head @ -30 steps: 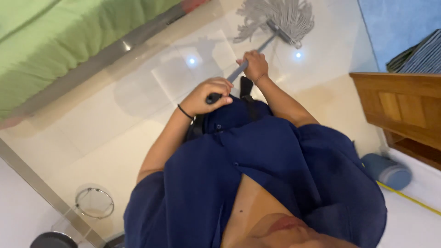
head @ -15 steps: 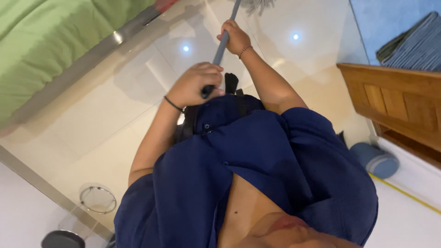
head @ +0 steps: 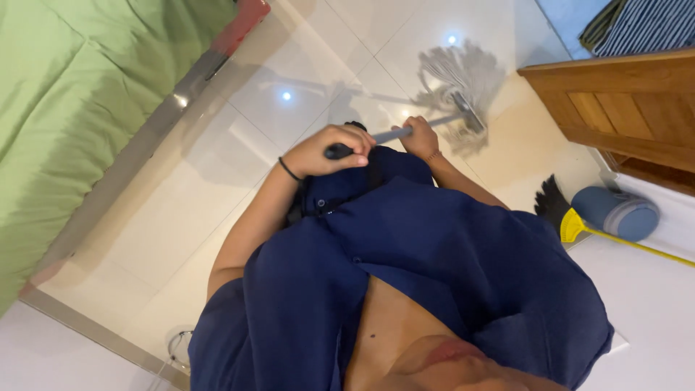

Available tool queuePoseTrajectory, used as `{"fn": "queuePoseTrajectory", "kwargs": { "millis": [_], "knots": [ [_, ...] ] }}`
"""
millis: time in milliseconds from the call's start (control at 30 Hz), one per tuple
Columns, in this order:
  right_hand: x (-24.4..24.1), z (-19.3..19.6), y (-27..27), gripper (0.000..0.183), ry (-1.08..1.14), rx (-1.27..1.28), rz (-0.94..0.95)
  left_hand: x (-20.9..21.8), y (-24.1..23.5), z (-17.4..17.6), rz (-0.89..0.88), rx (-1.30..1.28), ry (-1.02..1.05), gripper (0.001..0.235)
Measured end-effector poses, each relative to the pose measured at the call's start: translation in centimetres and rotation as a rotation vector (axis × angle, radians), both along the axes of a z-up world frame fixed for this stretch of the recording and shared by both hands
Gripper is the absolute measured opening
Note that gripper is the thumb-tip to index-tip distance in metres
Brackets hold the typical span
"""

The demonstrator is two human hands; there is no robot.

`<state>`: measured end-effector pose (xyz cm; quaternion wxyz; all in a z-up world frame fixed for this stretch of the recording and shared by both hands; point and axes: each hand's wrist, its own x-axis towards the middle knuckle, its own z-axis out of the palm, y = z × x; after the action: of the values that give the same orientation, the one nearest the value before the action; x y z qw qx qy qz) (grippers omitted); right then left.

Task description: The person mops a tiled floor in a hotel room with a mop held in both hands, moving it in several passes.

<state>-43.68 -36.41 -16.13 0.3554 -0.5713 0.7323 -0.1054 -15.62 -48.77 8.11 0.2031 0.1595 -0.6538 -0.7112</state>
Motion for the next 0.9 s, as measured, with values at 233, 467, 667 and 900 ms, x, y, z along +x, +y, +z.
{"fn": "queuePoseTrajectory", "kwargs": {
  "millis": [233, 467, 667, 900],
  "knots": [
    [3.2, -1.0, -4.8, 0.039, -0.025, -0.124, 0.011, 2.7, 0.0, 1.3, 0.153, 0.014, -0.016, 0.021],
    [10.2, -1.4, -16.9, 0.030, -0.321, -0.378, 0.184, 4.5, -0.7, 4.8, 0.325, -0.361, -0.208, 0.026],
    [13.5, -5.8, -23.6, 0.024, -0.419, -0.416, 0.362, 3.9, -1.0, 1.8, 0.374, -0.538, -0.418, 0.032],
    [13.7, -2.2, -22.7, 0.025, -0.342, -0.382, 0.396, 5.0, -2.5, 2.3, 0.338, -0.566, -0.413, 0.031]
  ]
}}
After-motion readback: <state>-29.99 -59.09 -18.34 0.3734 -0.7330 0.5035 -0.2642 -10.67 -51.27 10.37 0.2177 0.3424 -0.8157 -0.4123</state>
